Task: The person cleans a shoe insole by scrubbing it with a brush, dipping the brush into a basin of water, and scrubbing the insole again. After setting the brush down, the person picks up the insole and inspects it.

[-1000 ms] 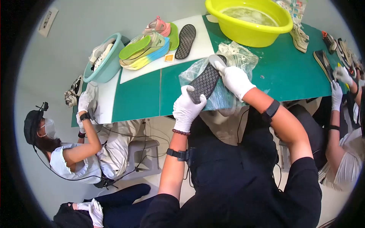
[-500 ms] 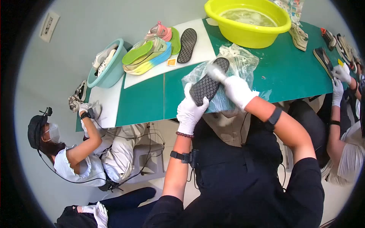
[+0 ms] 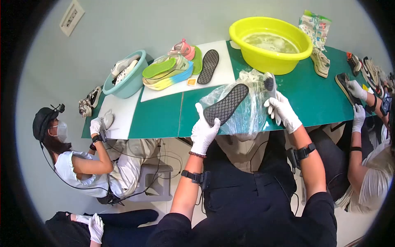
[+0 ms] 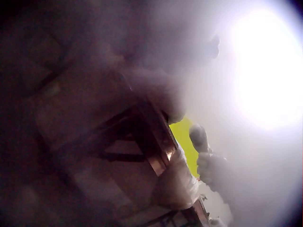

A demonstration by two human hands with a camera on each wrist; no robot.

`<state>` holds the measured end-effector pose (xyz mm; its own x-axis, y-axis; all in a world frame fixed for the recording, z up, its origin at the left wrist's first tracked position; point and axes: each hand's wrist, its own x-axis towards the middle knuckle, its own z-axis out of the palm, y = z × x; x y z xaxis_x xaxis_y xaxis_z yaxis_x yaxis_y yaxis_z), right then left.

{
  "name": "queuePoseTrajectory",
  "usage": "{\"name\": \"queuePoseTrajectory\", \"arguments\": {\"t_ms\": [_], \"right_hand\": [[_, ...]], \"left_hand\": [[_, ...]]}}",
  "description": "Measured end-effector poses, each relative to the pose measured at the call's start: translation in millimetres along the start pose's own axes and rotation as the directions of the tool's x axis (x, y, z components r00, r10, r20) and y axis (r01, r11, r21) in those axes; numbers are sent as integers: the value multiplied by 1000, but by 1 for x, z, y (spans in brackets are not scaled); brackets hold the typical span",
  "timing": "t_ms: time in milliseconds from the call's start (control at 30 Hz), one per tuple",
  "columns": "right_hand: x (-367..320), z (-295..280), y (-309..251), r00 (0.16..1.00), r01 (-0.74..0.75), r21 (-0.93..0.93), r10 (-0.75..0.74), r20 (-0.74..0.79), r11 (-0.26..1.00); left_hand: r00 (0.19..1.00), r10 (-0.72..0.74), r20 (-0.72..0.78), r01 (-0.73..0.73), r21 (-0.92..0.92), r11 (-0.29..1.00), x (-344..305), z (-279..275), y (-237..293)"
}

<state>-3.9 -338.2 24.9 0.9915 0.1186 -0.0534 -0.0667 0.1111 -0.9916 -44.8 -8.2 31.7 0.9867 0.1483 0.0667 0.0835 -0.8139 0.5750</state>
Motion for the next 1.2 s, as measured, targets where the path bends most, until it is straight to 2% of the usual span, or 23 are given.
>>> {"name": "queuePoseTrajectory", "arguments": {"t_ms": [67, 133, 200, 233, 333, 467, 533, 600, 633, 733, 867, 900, 1000, 1033, 1133, 1167, 1200], "right_hand": [[-1, -14, 16, 1000, -4, 229, 9, -20, 973], [-5, -21, 15, 997, 59, 423, -74, 21, 904], [-10, -19, 17, 990, 115, 573, -138, -4, 811], [-13, -21, 15, 987, 110, 581, -158, 32, 807], [-17, -20, 12, 980, 13, 666, -142, 140, 745], [-19, -30, 9, 957, -128, 849, -161, 242, 512], [-19, -32, 10, 968, -108, 842, -137, 210, 528], [-16, -33, 23, 976, -69, 831, -137, 172, 552], [-15, -29, 23, 988, -55, 830, -88, 124, 554], [-11, -31, 35, 985, -16, 809, -127, 112, 587], [-5, -38, 38, 988, -84, 866, -72, 137, 493], [-15, -26, 19, 998, -49, 817, 66, 13, 575], [-16, -42, 22, 974, -173, 784, -15, 226, 596], [-19, -35, 17, 989, -143, 746, 76, 123, 651], [-19, -38, 15, 976, -214, 755, 95, 198, 620], [-17, -39, 15, 972, -231, 759, 111, 207, 608], [-16, -40, 16, 969, -242, 771, 103, 226, 589]], "left_hand": [[999, 34, -12, -35, -28, 999, -1, 0, -1], [992, 110, -69, -111, -21, 994, -1, 2, -3], [996, 68, -52, -69, -26, 997, -2, 3, -1], [998, 49, -45, -50, -19, 999, -2, 3, 1], [998, 33, -57, -33, -1, 999, -6, 1, 7], [989, 106, -106, -108, -15, 994, -3, 6, 1], [975, 168, -146, -166, 27, 986, -2, 9, -3], [983, 128, -131, -122, 52, 991, -6, 11, -3], [983, 128, -134, -122, 50, 991, -7, 11, -2], [982, 121, -142, -120, 17, 993, -7, 9, 2], [990, 82, -112, -87, -39, 996, -9, 6, 6], [989, 87, -117, -93, -41, 995, -9, 7, 5], [992, 67, -107, -70, -29, 997, -10, 7, 6], [993, 56, -103, -59, -25, 998, -9, 5, 8], [993, 62, -97, -67, -50, 997, -10, 3, 9], [975, 160, -151, -161, 8, 987, -6, 10, -2], [983, 124, -133, -127, -16, 992, -7, 8, 1]]}}
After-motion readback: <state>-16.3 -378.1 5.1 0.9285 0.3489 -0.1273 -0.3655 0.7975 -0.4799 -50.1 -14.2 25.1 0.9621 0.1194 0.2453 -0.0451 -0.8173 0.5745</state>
